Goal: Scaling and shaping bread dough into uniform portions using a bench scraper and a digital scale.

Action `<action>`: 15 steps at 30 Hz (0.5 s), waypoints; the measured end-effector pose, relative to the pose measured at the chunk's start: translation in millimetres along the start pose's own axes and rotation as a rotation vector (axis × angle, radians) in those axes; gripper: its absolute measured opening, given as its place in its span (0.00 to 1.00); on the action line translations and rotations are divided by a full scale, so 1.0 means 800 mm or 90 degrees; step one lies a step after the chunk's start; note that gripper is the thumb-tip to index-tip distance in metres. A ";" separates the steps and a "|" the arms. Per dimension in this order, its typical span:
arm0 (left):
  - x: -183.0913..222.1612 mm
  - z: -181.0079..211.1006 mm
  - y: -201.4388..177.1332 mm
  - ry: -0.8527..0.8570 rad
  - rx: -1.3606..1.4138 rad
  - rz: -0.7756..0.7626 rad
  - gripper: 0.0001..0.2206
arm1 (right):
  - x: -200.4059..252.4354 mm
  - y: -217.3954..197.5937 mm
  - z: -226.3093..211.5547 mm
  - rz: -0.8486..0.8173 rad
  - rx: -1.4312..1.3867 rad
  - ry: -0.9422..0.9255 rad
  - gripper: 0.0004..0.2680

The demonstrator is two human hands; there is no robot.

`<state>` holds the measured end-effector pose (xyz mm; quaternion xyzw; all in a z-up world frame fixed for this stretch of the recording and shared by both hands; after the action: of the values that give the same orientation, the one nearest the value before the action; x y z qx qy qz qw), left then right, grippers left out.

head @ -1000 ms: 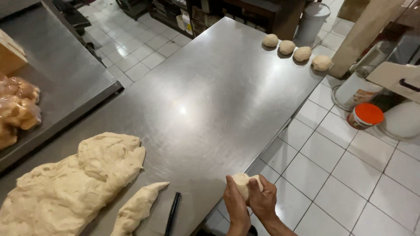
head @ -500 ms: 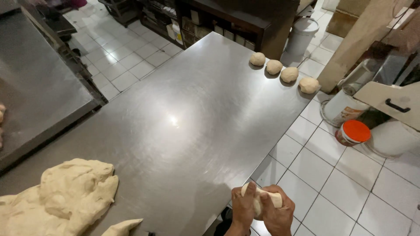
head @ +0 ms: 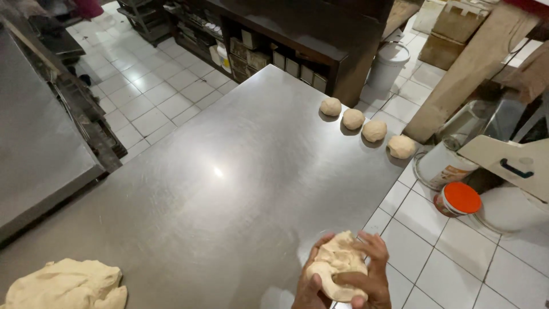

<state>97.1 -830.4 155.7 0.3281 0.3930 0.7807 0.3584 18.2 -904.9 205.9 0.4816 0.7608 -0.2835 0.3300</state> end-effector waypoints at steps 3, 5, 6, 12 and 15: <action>-0.027 0.003 0.006 0.193 -0.026 0.044 0.54 | -0.007 0.019 0.026 0.142 -0.236 0.247 0.19; -0.041 0.009 -0.002 0.276 -0.046 0.083 0.56 | -0.005 0.038 0.045 0.182 -0.364 0.358 0.34; -0.049 0.008 -0.010 0.317 -0.025 0.097 0.51 | -0.001 0.044 0.057 0.165 -0.403 0.443 0.32; -0.099 -0.025 -0.126 0.470 -0.012 0.158 0.27 | 0.028 0.085 0.127 0.063 -0.550 0.777 0.18; -0.144 -0.061 -0.208 0.586 -0.110 0.175 0.15 | 0.023 0.096 0.169 0.052 -0.496 0.778 0.09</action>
<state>169.1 -870.7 -35.0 -0.0333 0.3975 0.9145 0.0672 114.5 -967.4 99.1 0.4292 0.8365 0.3407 0.0035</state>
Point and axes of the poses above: each hand's wrist, its own x-axis away from the middle knuckle, its own y-axis out of the palm, z = x × y, the point moved 4 cm from there along -x, towards the middle knuckle, and after that the axes turned 13 degrees about z, right-handed, at the moved point
